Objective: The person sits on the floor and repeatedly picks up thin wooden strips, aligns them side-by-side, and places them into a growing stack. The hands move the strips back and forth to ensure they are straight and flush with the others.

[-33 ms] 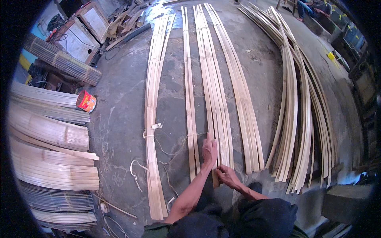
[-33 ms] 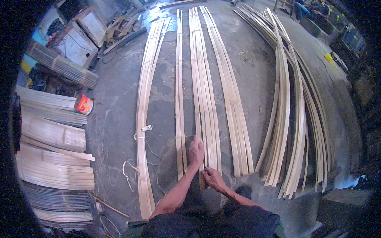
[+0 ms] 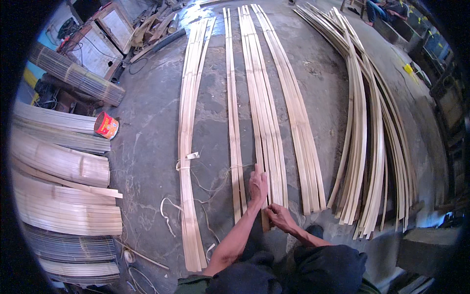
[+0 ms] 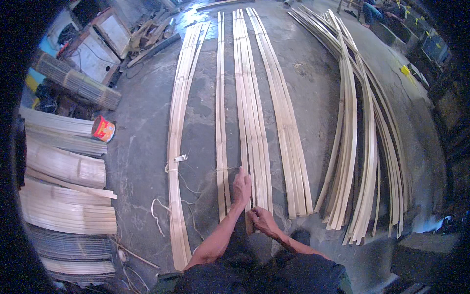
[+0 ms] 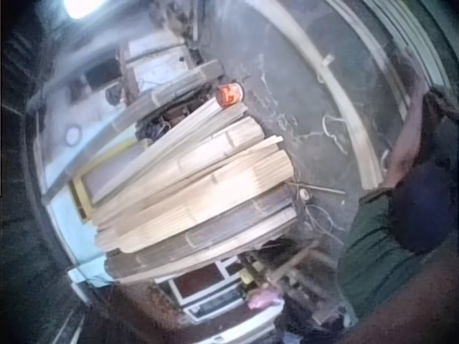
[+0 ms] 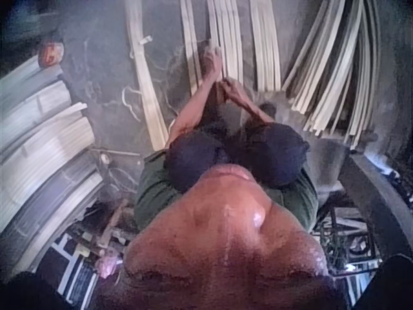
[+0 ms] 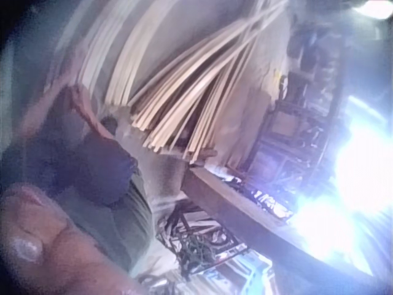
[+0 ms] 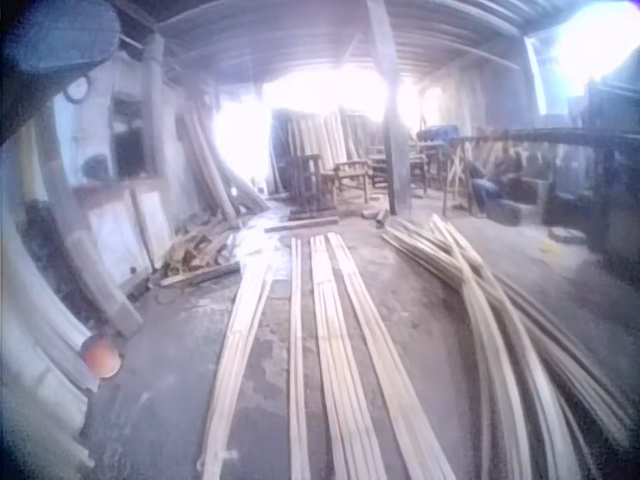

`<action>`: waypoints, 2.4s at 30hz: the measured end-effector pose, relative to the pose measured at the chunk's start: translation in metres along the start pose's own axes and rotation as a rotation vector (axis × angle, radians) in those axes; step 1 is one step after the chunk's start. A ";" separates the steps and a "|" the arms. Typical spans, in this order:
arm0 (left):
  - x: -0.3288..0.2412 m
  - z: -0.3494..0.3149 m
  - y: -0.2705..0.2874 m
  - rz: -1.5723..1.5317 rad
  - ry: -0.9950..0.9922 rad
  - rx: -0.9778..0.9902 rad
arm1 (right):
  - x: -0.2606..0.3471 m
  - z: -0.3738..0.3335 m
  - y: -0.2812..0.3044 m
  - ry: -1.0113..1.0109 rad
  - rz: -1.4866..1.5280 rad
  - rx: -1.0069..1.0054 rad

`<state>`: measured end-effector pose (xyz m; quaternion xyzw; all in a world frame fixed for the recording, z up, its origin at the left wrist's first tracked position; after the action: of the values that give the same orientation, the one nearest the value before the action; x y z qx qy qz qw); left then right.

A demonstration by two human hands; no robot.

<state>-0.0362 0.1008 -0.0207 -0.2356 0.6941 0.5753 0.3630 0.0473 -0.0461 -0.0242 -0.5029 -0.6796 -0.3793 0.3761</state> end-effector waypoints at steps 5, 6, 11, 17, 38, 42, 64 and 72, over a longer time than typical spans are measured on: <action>-0.001 0.005 0.017 0.008 -0.026 -0.045 | 0.033 0.000 0.004 -0.088 -0.039 0.026; 0.002 0.006 0.018 -0.005 -0.003 -0.005 | 0.037 -0.001 0.003 -0.112 -0.036 0.029; 0.001 0.002 0.017 0.012 -0.036 -0.002 | 0.022 0.000 -0.001 0.037 -0.098 -0.057; 0.009 0.005 0.014 0.111 0.001 -0.010 | 0.052 -0.006 0.005 -0.070 -0.097 -0.037; -0.034 -0.005 0.025 -0.260 0.178 -0.227 | 0.046 -0.018 0.001 0.004 -0.099 0.015; -0.064 -0.008 0.017 -0.349 0.009 -0.252 | 0.039 -0.030 0.007 0.215 0.022 -0.063; -0.042 -0.028 -0.040 0.569 -0.409 0.211 | -0.038 -0.032 0.070 0.090 -0.188 -0.430; -0.044 -0.027 -0.041 0.586 -0.356 0.256 | -0.026 -0.032 0.073 -0.095 0.090 -0.236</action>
<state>0.0157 0.0612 -0.0105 0.1244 0.7247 0.5951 0.3243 0.1277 -0.0696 -0.0236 -0.5908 -0.6241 -0.4151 0.2985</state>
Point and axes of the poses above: each hand's wrist, its own z-axis towards the middle knuckle, its own y-axis out of the back of the hand, x = y × z, the point moved 4 cm from there along z, towards the middle knuckle, and after that the axes turned 7 degrees about x, right-handed, at the moved point
